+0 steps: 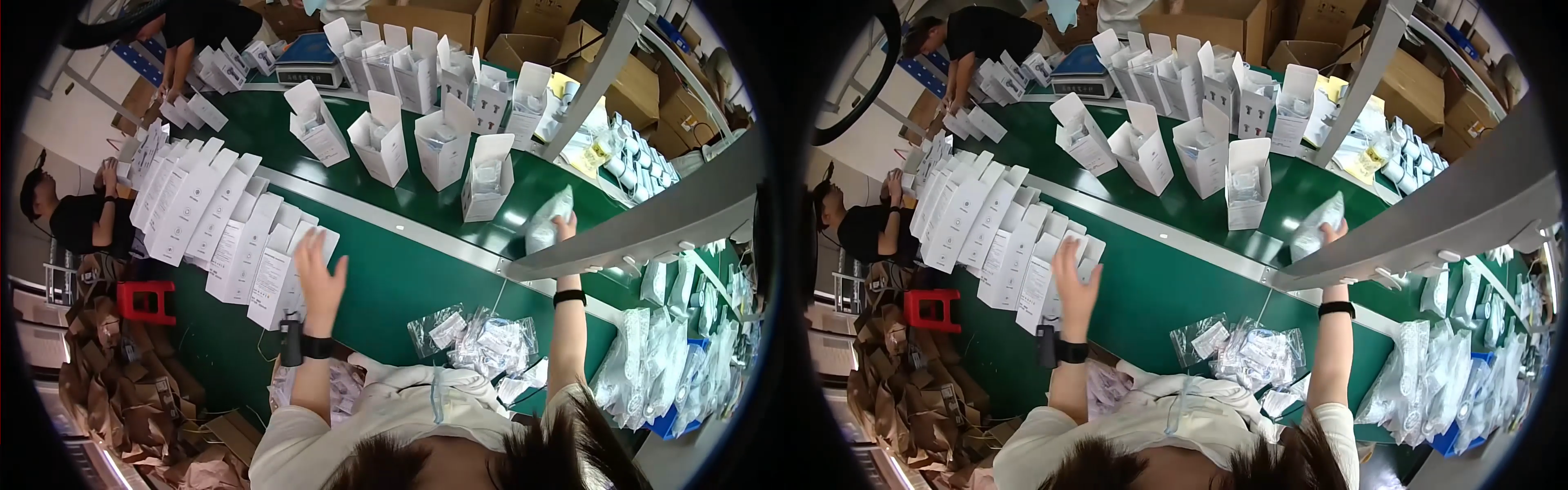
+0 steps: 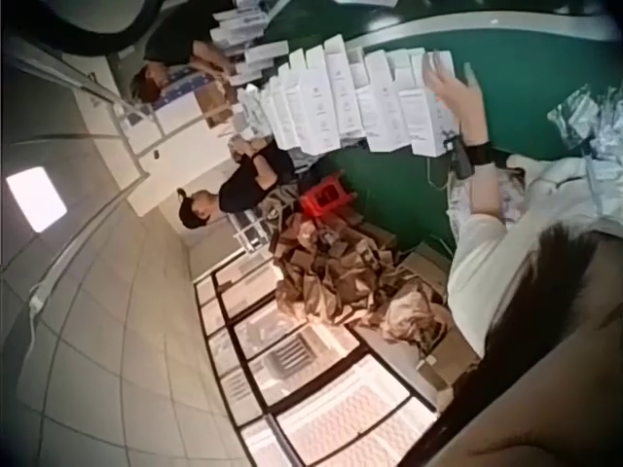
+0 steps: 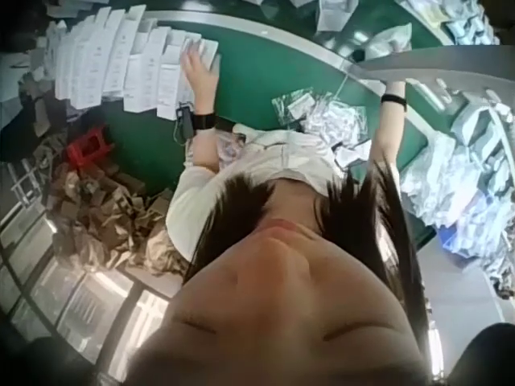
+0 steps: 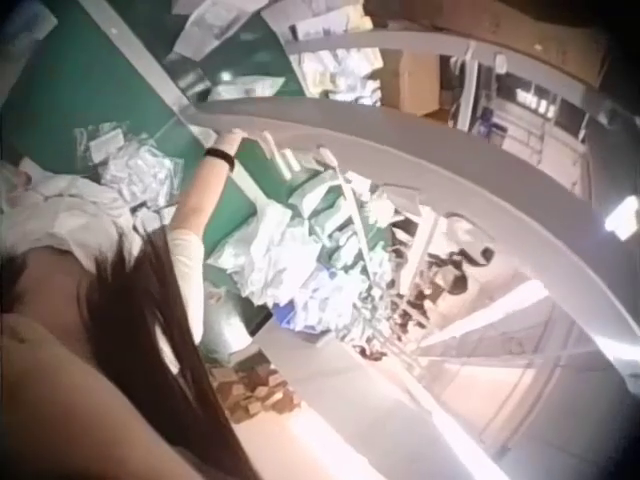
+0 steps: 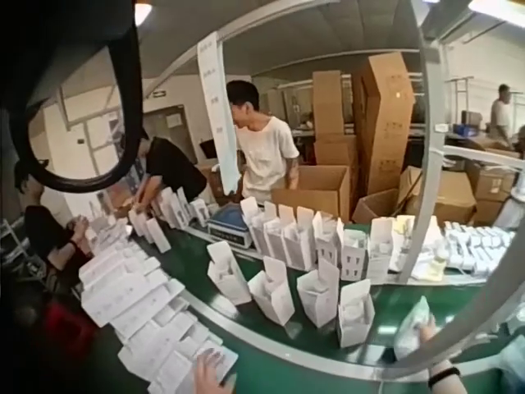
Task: The person packages handheld devices by hand, placing a bubble-wrapped object and a small plastic bag of accessories into a white cardboard box. They then set the box on the assembly line and repeat the process for the next item.
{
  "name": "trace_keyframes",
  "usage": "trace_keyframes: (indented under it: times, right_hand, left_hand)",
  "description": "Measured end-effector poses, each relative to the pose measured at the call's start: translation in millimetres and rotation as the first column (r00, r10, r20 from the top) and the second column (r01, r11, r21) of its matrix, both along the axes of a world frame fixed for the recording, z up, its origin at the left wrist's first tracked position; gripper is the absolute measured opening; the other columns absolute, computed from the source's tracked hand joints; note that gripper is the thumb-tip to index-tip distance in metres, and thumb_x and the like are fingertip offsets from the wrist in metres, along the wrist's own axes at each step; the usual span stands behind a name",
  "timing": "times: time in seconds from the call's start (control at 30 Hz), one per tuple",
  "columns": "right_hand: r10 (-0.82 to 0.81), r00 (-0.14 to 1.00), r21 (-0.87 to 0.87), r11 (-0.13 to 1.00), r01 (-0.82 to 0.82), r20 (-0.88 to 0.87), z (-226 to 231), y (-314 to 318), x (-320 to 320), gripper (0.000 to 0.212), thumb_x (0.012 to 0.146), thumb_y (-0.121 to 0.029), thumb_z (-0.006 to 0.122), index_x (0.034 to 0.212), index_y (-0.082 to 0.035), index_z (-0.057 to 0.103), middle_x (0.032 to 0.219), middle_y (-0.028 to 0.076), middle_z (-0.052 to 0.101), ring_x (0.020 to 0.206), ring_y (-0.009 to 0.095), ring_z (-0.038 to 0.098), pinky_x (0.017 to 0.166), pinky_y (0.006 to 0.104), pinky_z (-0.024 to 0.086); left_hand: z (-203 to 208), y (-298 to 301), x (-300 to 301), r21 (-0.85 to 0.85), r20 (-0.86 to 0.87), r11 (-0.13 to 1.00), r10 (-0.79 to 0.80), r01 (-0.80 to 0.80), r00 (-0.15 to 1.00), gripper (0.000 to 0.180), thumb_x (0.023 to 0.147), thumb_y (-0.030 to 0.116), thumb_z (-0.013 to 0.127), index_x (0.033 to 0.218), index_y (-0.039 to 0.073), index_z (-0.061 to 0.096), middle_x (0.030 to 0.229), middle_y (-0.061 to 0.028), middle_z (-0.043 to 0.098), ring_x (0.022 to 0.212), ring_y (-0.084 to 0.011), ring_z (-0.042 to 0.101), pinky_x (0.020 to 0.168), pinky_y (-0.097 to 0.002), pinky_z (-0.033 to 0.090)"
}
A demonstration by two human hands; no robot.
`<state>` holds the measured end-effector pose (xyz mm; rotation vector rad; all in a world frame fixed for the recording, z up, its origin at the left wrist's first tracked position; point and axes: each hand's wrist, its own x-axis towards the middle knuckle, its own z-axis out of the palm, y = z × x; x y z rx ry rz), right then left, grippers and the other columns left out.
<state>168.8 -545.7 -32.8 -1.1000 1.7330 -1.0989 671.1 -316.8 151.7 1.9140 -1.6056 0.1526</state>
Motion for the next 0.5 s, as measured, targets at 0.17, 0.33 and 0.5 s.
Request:
trace_keyframes:
  times: [0.17,0.33,0.5]
  right_hand:
    - [-0.157,0.467,0.112,0.986,0.122,0.870,69.0,136.9,-11.3,0.040,0.076,-0.024,0.056,0.110,-0.003,0.050,0.107,0.010,0.056,0.095,0.023,0.055,0.082,0.0341,0.046]
    - [-0.372,0.559,0.364,0.922,0.131,0.741,173.4,260.5,63.8,0.048,0.072,-0.016,0.054,0.117,0.000,0.046,0.101,0.012,0.058,0.089,0.025,0.059,0.077,0.0342,0.048]
    - [0.094,0.685,0.020,0.988,-0.156,0.722,162.2,282.2,153.3,0.067,0.072,-0.006,0.051,0.133,-0.007,0.025,0.123,0.010,0.044,0.109,0.020,0.046,0.089,0.0295,0.038]
  left_hand:
    - [-18.1,59.8,84.3,0.371,0.339,0.867,0.208,-0.334,0.917,0.081,0.059,0.016,0.075,0.126,0.001,0.031,0.135,-0.0206,0.023,0.122,-0.0384,0.025,0.096,-0.0470,0.026]
    - [-26.7,61.2,55.7,0.390,0.366,0.870,0.153,-0.300,0.918,0.090,0.056,0.013,0.077,0.130,0.006,0.026,0.137,-0.0202,0.017,0.124,-0.0414,0.020,0.096,-0.0526,0.024]
    - [-5.4,50.1,-74.8,0.234,-0.205,0.968,-0.045,0.094,0.978,0.098,0.054,0.011,0.077,0.133,0.011,0.020,0.136,-0.0222,0.017,0.122,-0.0404,0.021,0.094,-0.0525,0.026]
